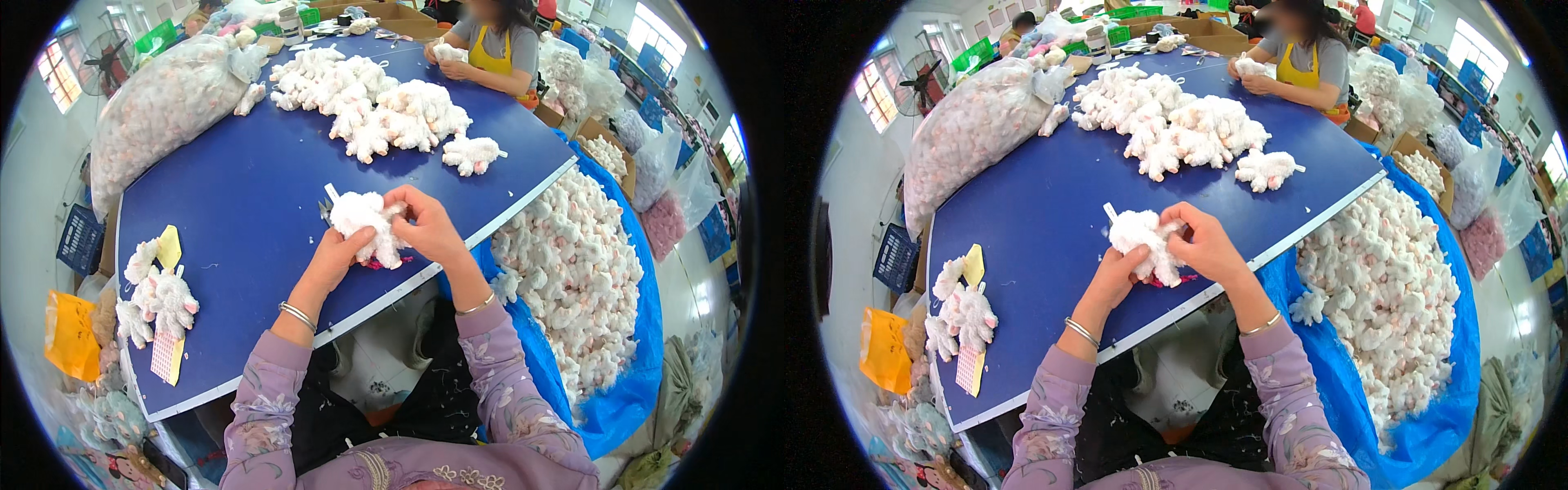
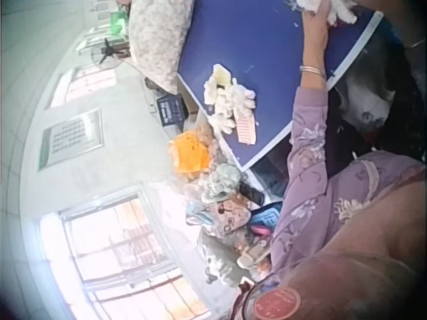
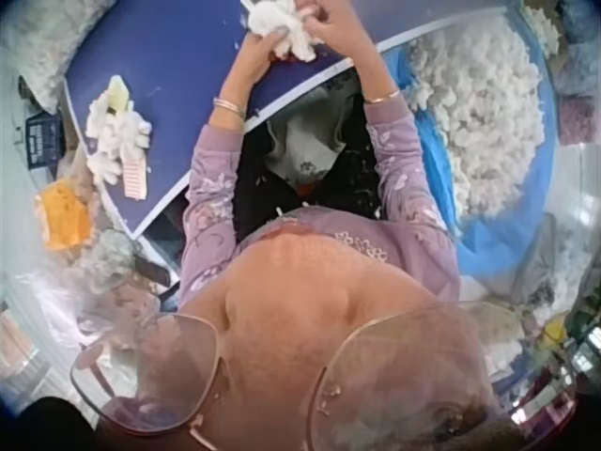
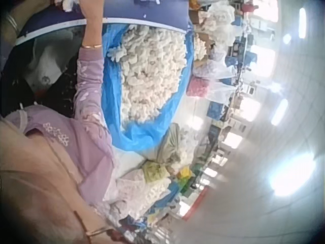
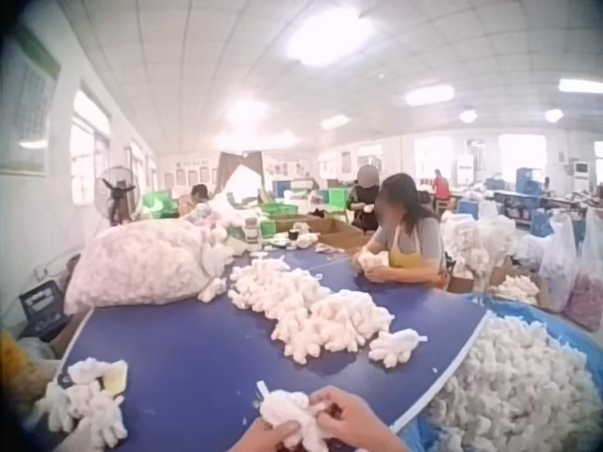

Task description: The person trims the fur on small white stuffed animals using scissors. They pick up each toy, snip stray fibers, and place the finished items on a pile on the table.

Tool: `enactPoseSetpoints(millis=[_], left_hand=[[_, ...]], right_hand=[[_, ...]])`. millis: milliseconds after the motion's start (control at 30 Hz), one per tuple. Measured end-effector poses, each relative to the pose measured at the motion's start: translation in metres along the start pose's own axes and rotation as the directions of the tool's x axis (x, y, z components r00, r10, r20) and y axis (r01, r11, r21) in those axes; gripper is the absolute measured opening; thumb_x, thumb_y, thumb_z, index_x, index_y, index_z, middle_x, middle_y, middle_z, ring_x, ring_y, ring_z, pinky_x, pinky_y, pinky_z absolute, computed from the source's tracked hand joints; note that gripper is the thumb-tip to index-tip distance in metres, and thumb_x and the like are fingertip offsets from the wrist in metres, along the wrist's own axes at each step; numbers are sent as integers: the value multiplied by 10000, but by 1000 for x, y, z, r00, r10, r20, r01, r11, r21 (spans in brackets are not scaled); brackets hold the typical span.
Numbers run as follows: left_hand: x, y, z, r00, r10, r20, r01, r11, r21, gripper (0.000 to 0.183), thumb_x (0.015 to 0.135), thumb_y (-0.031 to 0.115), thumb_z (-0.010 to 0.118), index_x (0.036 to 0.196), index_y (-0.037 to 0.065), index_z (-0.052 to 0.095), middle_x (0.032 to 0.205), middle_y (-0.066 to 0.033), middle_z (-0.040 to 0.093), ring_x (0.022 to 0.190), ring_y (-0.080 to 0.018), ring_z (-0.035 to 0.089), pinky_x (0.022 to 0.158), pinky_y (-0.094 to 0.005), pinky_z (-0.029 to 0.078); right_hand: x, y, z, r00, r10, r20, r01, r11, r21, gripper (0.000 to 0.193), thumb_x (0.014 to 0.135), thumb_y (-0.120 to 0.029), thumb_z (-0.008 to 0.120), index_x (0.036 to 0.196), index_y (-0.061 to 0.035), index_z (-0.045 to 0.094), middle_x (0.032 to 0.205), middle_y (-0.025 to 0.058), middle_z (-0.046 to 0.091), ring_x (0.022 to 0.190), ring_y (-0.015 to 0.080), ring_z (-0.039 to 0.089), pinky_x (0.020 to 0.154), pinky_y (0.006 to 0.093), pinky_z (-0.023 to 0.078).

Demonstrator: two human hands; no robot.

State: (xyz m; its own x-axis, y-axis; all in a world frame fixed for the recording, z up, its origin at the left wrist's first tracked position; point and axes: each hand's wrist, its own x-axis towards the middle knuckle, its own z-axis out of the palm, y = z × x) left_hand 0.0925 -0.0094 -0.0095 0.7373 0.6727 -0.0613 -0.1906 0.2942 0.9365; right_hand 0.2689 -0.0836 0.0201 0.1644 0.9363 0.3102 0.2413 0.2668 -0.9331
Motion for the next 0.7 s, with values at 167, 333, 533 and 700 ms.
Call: enactPoseSetpoints(millis=[167, 333, 533, 700], left_hand=[[-3, 10, 3, 988, 73, -133, -82, 995, -60, 292, 871, 206, 632, 1101, 37, 572, 872, -25, 610, 672, -80, 540, 540, -235, 410], [3, 1, -6, 985, 116, -131, -107, 992, 72, 236, 861, 184, 605, 1042, 32, 588, 812, -10, 601, 617, -77, 523, 510, -228, 391], [6, 2, -2, 965, 107, -241, -91, 993, 76, 276, 886, 250, 566, 1023, 11, 580, 772, -24, 590, 566, -84, 504, 480, -224, 370], [5, 5, -10, 976, -21, -217, -2, 994, -105, 308, 892, 255, 552, 1076, 8, 560, 797, -40, 609, 565, -90, 536, 448, -227, 384]], right_hand=[[8, 1, 3, 998, 66, 24, -68, 992, 102, 210, 895, -103, 578, 1065, 10, 626, 778, -5, 576, 685, 53, 518, 599, 226, 443], [12, 20, -2, 984, 176, 40, -180, 956, 231, 223, 951, -185, 557, 972, 15, 653, 717, -15, 576, 663, 49, 507, 590, 202, 424], [13, 22, 2, 993, 115, -9, -105, 939, 327, 173, 936, -139, 579, 997, 7, 648, 780, -11, 602, 687, 41, 511, 605, 194, 426], [13, 24, 8, 997, 61, -54, -46, 968, 246, 168, 911, -73, 595, 1043, 21, 642, 810, 11, 615, 714, 69, 541, 652, 210, 459]])
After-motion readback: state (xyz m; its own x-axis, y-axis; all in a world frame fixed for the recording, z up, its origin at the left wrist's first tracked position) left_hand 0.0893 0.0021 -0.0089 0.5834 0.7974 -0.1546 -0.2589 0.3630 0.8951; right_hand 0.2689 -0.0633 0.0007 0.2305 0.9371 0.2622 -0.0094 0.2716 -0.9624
